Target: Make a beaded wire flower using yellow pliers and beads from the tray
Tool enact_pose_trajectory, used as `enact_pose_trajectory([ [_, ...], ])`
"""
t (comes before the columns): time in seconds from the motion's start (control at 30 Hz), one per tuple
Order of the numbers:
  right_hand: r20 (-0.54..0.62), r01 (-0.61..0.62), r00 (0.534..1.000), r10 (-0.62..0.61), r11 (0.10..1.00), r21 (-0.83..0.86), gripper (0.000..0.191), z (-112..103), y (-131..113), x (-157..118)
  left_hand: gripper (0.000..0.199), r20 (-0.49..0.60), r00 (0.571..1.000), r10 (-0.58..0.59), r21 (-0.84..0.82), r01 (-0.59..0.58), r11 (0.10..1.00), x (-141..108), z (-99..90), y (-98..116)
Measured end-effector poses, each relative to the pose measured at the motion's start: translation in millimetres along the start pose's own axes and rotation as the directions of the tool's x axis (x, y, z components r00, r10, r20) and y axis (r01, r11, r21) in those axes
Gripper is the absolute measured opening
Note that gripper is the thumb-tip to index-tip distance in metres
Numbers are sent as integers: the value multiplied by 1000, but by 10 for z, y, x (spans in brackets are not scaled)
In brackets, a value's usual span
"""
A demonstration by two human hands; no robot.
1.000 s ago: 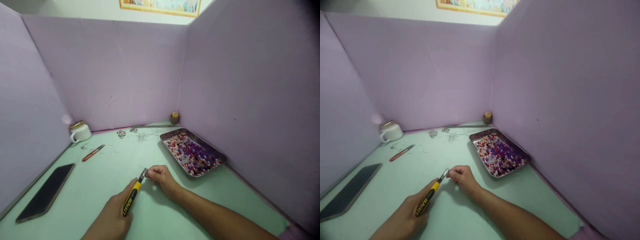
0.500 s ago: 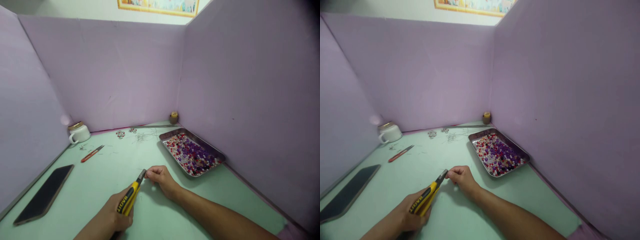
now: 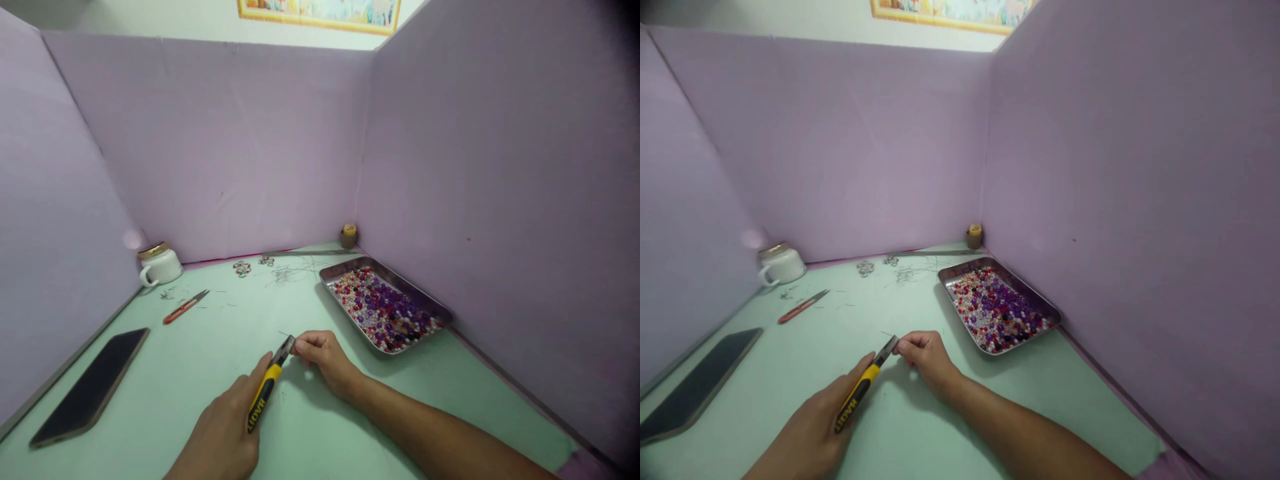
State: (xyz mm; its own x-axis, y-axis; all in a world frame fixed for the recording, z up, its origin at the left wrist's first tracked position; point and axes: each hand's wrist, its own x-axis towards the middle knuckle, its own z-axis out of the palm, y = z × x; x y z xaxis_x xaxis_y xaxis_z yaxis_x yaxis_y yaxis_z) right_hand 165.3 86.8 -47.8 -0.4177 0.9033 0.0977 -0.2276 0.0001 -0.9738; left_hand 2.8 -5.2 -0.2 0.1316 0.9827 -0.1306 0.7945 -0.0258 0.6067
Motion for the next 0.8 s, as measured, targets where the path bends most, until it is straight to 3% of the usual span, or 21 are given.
enact_pose_trajectory([
  [0.07,0,-9,1000,9,1000,-14,27,-5,-3,-4,70,72,997,17,-155,-5,988,-3,-57,76],
  [0.2,-5,-14,1000,14,999,-35,28,-15,-8,-8,36,276,960,-49,-419,166,893,-14,-137,127],
  [0.4,-1,-5,1000,5,1000,-30,27,-18,-19,-4,25,371,929,-14,-643,267,717,-15,-124,99],
  [0.47,-2,-7,1000,7,1000,-22,27,-18,-15,-3,22,378,926,-17,-627,269,731,-14,-128,125],
  [0.53,-2,-7,1000,7,1000,-14,27,-19,-5,-2,20,339,940,-25,-551,221,805,-10,-136,150],
  [0.67,-3,-10,1000,10,1000,-19,26,-25,24,9,52,99,995,21,-286,9,958,4,-98,105],
  [0.8,-16,-11,1000,10,999,-33,25,-22,39,21,69,-10,1000,-21,5,21,1000,8,8,7],
])
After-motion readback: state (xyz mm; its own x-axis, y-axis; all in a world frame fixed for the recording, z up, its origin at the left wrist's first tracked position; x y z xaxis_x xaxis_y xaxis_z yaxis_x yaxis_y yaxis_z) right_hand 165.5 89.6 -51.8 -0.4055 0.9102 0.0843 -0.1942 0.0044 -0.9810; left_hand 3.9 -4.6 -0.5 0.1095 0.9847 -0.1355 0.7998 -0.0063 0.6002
